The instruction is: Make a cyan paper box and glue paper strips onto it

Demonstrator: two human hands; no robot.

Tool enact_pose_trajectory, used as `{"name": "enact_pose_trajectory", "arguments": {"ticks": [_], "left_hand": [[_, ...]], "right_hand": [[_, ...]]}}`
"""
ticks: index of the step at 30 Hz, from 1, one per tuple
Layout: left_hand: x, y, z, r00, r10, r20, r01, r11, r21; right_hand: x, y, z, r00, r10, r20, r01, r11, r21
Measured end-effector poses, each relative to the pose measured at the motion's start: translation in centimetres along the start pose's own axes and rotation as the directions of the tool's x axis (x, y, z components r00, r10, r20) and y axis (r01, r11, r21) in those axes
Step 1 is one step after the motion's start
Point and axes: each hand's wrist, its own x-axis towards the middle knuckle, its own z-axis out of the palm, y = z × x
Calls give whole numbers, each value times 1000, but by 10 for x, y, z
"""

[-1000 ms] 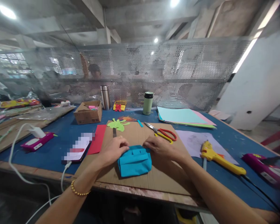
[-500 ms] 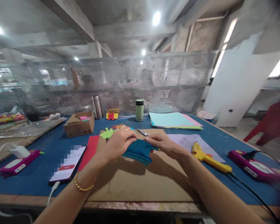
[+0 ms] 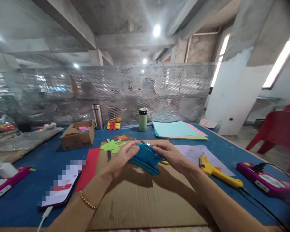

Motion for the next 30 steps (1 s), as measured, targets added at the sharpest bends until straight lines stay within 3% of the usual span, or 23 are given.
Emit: {"name": "enact_pose_trajectory", "arguments": {"ticks": [4,13,21,26,30], "left_hand": [[-2,-4,7,999,-8,46,14,992,-125],[-3,-12,19,993,-111,43,112,993,-44],[-5,-17,25,985,-157,67,159,987,-21],[-7,-14,25,977,-188,103,202,970,-139],[-4,-16,23,972,-209,106,232,915,-331]], "right_hand": [[1,2,3,998,36,-45,-30,993,111],[0,8,9,984,179,-5,-175,966,188],[0,7,17,991,128,46,-135,968,211],[-5,-3,16,997,52,50,-57,991,123],[-8,-9,11,996,87,-11,-84,984,156]]}}
